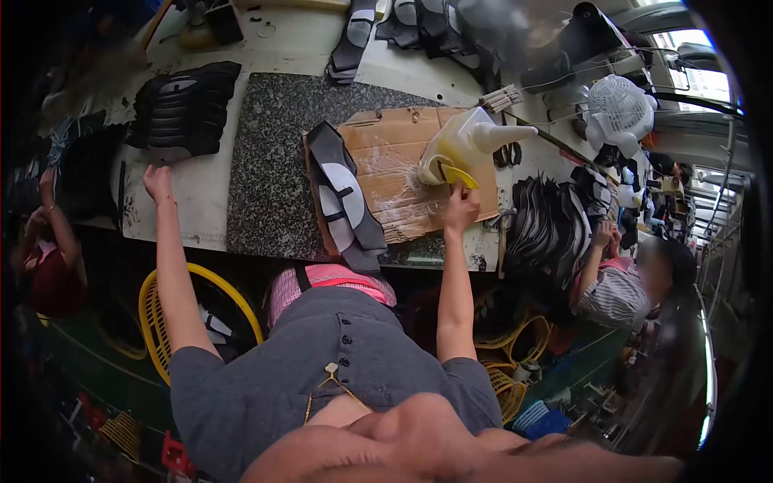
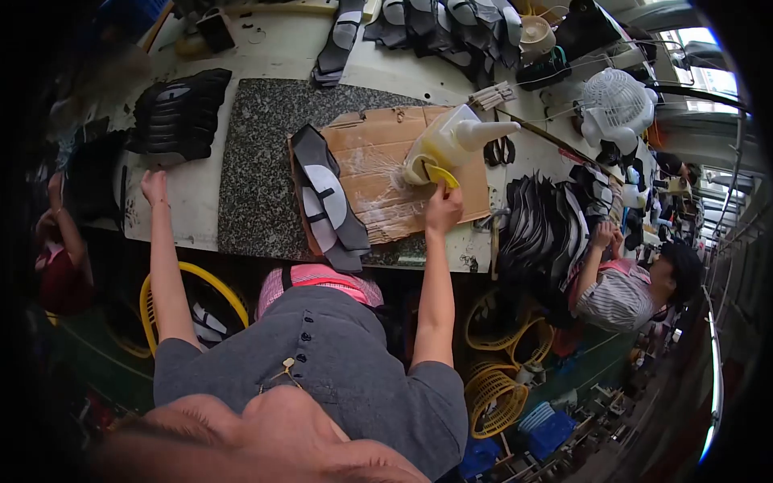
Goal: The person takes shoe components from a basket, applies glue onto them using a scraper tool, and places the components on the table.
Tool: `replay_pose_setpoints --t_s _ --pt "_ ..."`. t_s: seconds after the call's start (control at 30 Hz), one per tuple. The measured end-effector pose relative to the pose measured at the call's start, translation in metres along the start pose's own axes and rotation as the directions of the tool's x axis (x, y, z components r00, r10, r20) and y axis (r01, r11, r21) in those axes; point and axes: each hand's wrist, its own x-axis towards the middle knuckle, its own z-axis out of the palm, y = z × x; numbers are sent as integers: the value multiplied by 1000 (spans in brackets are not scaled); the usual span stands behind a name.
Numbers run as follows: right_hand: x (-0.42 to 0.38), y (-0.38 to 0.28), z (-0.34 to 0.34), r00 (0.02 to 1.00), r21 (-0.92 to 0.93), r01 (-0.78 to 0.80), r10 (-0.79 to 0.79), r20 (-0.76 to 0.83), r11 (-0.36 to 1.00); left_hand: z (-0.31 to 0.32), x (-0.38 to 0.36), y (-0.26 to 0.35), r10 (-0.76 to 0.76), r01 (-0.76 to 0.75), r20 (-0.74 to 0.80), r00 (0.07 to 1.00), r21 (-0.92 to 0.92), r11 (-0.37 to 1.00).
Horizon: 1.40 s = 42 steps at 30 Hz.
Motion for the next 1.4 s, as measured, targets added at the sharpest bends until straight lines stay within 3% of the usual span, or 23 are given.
replay_pose_setpoints --t_s 0.03,0.07,0.1,0.17,0.2,0.23,0.27,0.3,0.37,0.43,0.5,0.53,0.63,0.7,0.77,0.87,0.9,1.0,1.13,1.17,1.27,1.3,1.4 --pt "0 4 -1 996 4 -91 91 -5 996 18 -56 22 78 -84 74 994 72 994" --pt "-4 6 0 983 7 -186 186 -2 983 30 -103 27 46 -66 243 969 72 995" --pt "-8 12 5 965 195 -257 242 98 947 54 -165 47 -6 -35 369 929 104 994" --pt "-16 -9 27 948 437 -251 128 292 864 93 -259 53 -182 77 601 779 195 978" --pt "-22 -25 37 928 545 -264 56 367 796 108 -293 42 -196 85 678 708 194 977" --pt "-23 -48 42 879 510 -206 -70 471 835 122 -318 24 -204 90 723 660 193 977" --pt "-25 -70 56 871 574 -37 -255 420 818 134 -339 15 -216 42 742 634 246 968" --pt "-27 -78 82 785 522 78 -375 493 849 147 -356 8 -241 10 719 652 310 951" --pt "-23 -114 109 832 472 228 -422 360 851 163 -363 8 -287 -39 675 679 424 905" --pt "-4 -127 132 839 540 239 -452 303 807 172 -362 10 -336 -55 623 707 523 851" --pt "4 -131 137 815 584 255 -497 299 771 174 -360 5 -294 -89 614 733 514 853" --pt "5 -123 132 769 567 225 -502 396 792 173 -359 2 -278 -102 611 741 512 853" --pt "21 -91 115 563 451 228 -495 662 863 174 -353 3 -408 121 620 670 451 884" --pt "24 -90 119 634 522 163 -495 594 837 174 -349 -4 -457 223 614 643 421 879" --pt "22 -104 129 744 636 92 -478 467 766 173 -347 -7 -473 233 599 646 435 870" --pt "5 -125 136 750 658 293 -593 291 694 173 -349 -5 -494 273 572 655 431 860" --pt "2 -117 139 726 664 284 -608 323 692 171 -349 -4 -505 292 563 654 428 855" --pt "-11 -78 102 605 484 157 -471 642 861 169 -343 -18 -519 352 588 620 383 854" --pt "-23 -39 69 705 423 5 -303 641 906 169 -342 -23 -495 354 604 624 347 869" --pt "-29 -41 69 770 473 -56 -264 582 879 168 -340 -24 -501 368 615 609 341 865" --pt "-52 -50 69 770 435 -194 -138 623 880 170 -344 -18 -496 339 601 627 363 868" --pt "-64 -48 63 777 489 -163 -194 598 857 170 -344 -14 -509 337 597 621 383 860" --pt "-74 -20 19 743 421 41 -309 594 906 170 -343 -21 -491 372 601 631 321 871"
